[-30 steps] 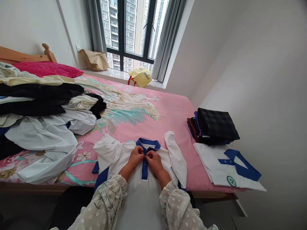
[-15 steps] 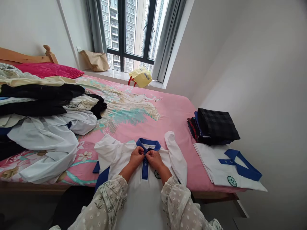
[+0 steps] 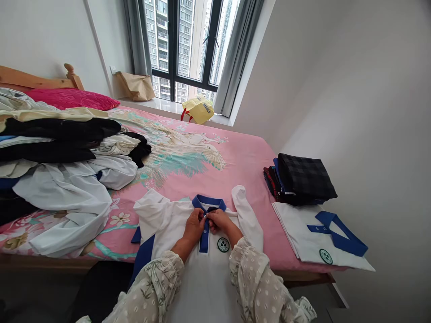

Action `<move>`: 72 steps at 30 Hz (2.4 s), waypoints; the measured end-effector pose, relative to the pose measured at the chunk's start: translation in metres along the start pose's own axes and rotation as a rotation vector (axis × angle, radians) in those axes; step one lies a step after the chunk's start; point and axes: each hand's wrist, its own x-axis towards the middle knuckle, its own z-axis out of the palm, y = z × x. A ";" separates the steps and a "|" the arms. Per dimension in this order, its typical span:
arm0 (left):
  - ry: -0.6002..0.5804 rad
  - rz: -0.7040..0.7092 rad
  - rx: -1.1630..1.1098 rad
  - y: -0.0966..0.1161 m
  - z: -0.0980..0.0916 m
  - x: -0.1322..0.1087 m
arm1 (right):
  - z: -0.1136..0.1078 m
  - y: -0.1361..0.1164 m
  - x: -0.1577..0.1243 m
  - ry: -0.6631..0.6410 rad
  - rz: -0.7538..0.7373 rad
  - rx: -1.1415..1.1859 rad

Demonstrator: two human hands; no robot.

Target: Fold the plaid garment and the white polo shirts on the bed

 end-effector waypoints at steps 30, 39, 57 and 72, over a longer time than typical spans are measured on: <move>-0.205 0.374 0.511 0.016 -0.027 0.030 | -0.027 0.031 -0.034 0.584 -0.835 -0.944; -0.174 0.300 0.534 0.028 -0.018 0.033 | -0.044 0.040 -0.032 0.786 -0.729 -0.544; -0.030 0.354 0.338 -0.007 -0.026 0.035 | -0.067 0.014 0.034 0.507 -0.264 -0.417; -0.232 0.111 0.788 0.000 -0.195 0.045 | -0.074 -0.002 0.000 0.365 -0.376 -0.496</move>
